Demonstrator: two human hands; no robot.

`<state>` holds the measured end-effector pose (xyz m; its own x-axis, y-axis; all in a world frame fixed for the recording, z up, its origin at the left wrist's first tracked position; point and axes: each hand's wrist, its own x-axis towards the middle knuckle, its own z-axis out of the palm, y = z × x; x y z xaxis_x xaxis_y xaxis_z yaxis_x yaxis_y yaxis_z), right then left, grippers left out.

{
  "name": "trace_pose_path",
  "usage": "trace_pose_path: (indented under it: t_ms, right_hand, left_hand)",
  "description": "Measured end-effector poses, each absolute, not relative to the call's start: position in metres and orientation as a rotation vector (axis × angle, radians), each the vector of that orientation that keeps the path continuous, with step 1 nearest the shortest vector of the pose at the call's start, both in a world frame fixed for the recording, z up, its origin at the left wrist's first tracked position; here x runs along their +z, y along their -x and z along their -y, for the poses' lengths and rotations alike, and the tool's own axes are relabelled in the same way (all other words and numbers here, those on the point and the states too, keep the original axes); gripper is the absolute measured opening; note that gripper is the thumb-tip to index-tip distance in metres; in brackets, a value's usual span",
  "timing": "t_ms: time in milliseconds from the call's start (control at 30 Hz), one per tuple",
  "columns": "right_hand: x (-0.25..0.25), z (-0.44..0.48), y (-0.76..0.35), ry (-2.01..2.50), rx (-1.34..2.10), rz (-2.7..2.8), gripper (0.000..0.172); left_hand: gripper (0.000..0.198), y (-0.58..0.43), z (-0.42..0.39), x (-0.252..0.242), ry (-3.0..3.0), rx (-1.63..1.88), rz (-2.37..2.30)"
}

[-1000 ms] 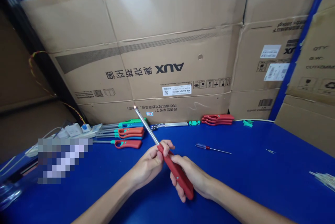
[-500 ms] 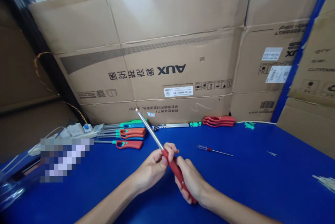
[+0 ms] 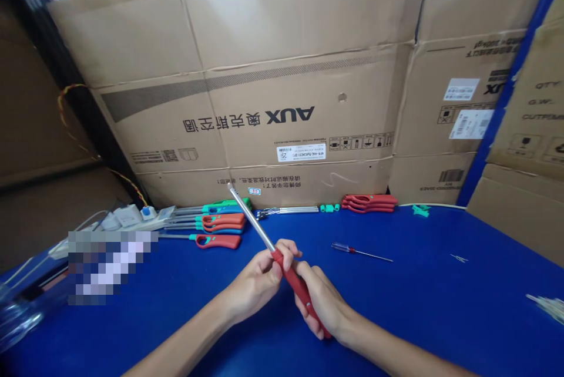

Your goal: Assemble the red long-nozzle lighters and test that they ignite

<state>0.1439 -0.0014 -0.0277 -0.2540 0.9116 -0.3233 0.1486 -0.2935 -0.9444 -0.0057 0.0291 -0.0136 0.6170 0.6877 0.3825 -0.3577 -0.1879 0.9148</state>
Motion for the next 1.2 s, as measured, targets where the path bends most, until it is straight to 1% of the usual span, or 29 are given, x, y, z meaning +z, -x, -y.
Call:
trace_pose_path:
  t_ms: [300,600,867,1100,1200]
  right_hand:
    - [-0.0239,0.0031,-0.1421,1.385,1.599,1.313,0.066]
    - [-0.0238,0.0043,-0.1432,1.350,1.586,1.298,0.069]
    - [-0.0255,0.0049,-0.1452,1.253,1.610,1.327,0.076]
    - [-0.0312,0.0071,-0.1444,1.230,1.592,1.323,0.065]
    - [-0.0303,0.0077,-0.1445,1.218,1.592,1.313,0.067]
  left_hand:
    - [0.038,0.0061,-0.0284,-0.0121,-1.465,0.958,-0.286]
    - [0.038,0.0055,-0.0267,-0.0103,-1.445,0.954,-0.283]
    - [0.043,0.0045,-0.0267,-0.0098,-1.440,0.938,-0.283]
    - [0.038,0.0056,-0.0227,-0.0079,-1.473,0.896,-0.285]
    - [0.041,0.0049,-0.0226,-0.0068,-1.469,0.899,-0.282]
